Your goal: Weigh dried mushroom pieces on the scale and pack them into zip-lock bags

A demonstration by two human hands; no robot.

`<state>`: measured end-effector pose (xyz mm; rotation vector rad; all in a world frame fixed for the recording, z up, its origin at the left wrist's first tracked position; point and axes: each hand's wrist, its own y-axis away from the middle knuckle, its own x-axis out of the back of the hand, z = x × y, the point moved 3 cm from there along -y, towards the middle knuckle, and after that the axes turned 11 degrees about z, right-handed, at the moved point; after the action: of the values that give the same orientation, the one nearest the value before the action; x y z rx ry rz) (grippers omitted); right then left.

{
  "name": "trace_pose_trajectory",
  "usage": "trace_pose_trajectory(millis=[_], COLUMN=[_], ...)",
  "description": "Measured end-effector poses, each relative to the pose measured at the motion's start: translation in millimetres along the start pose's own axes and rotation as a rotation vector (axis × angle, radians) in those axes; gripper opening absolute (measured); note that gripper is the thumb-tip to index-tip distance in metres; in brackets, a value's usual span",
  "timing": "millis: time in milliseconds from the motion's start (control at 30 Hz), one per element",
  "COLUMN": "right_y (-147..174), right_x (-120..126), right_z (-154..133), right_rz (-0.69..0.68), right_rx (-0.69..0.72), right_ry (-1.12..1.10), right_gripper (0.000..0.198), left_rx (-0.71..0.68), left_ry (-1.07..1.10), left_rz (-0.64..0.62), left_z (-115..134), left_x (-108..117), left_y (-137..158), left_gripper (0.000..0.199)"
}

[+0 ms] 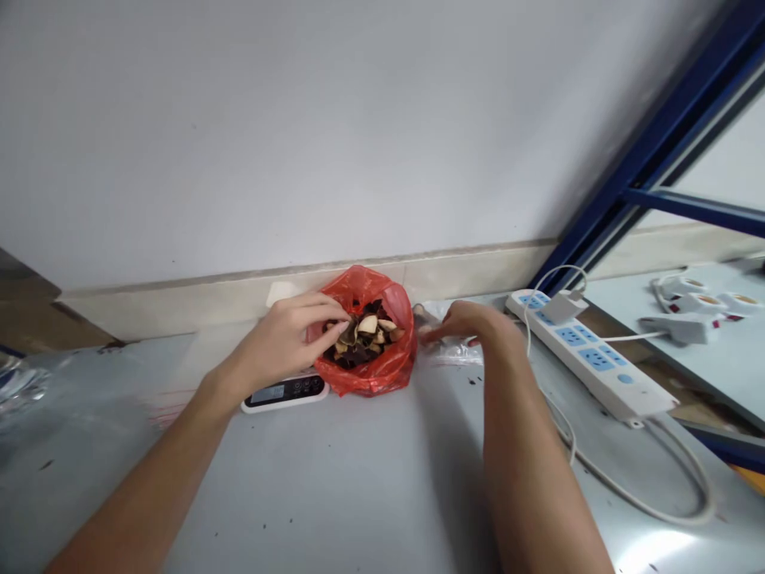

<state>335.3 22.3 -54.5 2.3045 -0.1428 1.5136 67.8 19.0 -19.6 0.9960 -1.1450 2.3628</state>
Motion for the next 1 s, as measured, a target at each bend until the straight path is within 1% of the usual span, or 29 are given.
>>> trace_pose_trajectory(millis=[67, 133, 267, 367, 433, 467, 500, 533, 567, 633, 700, 733, 800, 833, 867, 900, 933, 967, 1000], right_y=[-3.1, -4.3, 4.2, 17.8, 27.6, 32.3, 36.7, 40.9, 44.9, 53.5, 62.4, 66.5, 71.6, 72.2, 71.2, 68.8, 65.2, 61.1, 57.0], right_x=[-2.4, 3.0, 23.4, 38.7, 47.9, 51.9, 55.5, 58.3, 60.1, 59.4, 53.0, 48.5, 39.5, 36.0, 33.5, 31.9, 30.4, 28.7, 26.5], right_z=[0.4, 0.8, 3.8, 6.5, 7.8, 6.8, 4.0, -1.0, -8.4, -29.0, -52.8, -64.1, -82.4, -88.5, -92.3, -93.8, -93.3, -91.8, -90.2], right_rz=[-0.034, 0.001, 0.119, 0.233, 0.337, 0.388, 0.429, 0.451, 0.451, 0.385, 0.281, 0.236, 0.206, 0.226, 0.27, 0.318, 0.348, 0.342, 0.294], right_rx=[0.033, 0.045, 0.046, 0.019, -0.027, -0.022, 0.013, 0.08, 0.178, 0.421, 0.639, 0.725, 0.823, 0.833, 0.813, 0.762, 0.687, 0.607, 0.545], right_ry=[0.038, 0.042, 0.015, -0.135, -0.286, -0.355, -0.413, -0.455, -0.48, -0.48, -0.423, -0.387, -0.333, -0.325, -0.331, -0.349, -0.378, -0.417, -0.465], right_gripper=[0.024, 0.019, 0.03, 0.035, 0.038, 0.04, 0.043, 0.046, 0.049, 0.052, 0.049, 0.048, 0.053, 0.061, 0.07, 0.077, 0.079, 0.076, 0.067], left_rx=[-0.001, 0.009, 0.024, 0.066, 0.117, 0.151, 0.193, 0.241, 0.295, 0.409, 0.497, 0.528, 0.567, 0.578, 0.588, 0.599, 0.612, 0.626, 0.644], left_ry=[0.014, 0.016, 0.003, 0.008, 0.032, 0.06, 0.102, 0.158, 0.224, 0.378, 0.522, 0.573, 0.608, 0.602, 0.597, 0.6, 0.61, 0.624, 0.633], left_rz=[0.022, 0.027, 0.01, 0.038, 0.096, 0.132, 0.17, 0.205, 0.236, 0.267, 0.234, 0.2, 0.129, 0.114, 0.123, 0.149, 0.186, 0.23, 0.269], left_z=[-0.8, -2.0, -2.1, -0.7, -0.2, -0.5, -1.4, -2.8, -4.7, -8.8, -11.2, -11.5, -12.1, -13.1, -15.0, -17.9, -21.8, -26.7, -32.2], left_x=[-1.7, -1.5, 0.4, 3.3, 6.3, 7.9, 9.6, 11.2, 12.7, 15.3, 17.2, 18.4, 22.1, 25.2, 29.1, 33.6, 38.3, 43.1, 47.5], left_y=[1.3, 1.7, 0.8, 0.2, -0.4, -0.8, -1.3, -1.9, -2.5, -3.4, -3.4, -3.0, -1.0, 0.6, 2.3, 4.2, 6.4, 8.8, 11.4], left_gripper=[0.023, 0.024, 0.027, 0.027, 0.026, 0.025, 0.026, 0.027, 0.032, 0.045, 0.054, 0.055, 0.049, 0.045, 0.04, 0.037, 0.035, 0.034, 0.034])
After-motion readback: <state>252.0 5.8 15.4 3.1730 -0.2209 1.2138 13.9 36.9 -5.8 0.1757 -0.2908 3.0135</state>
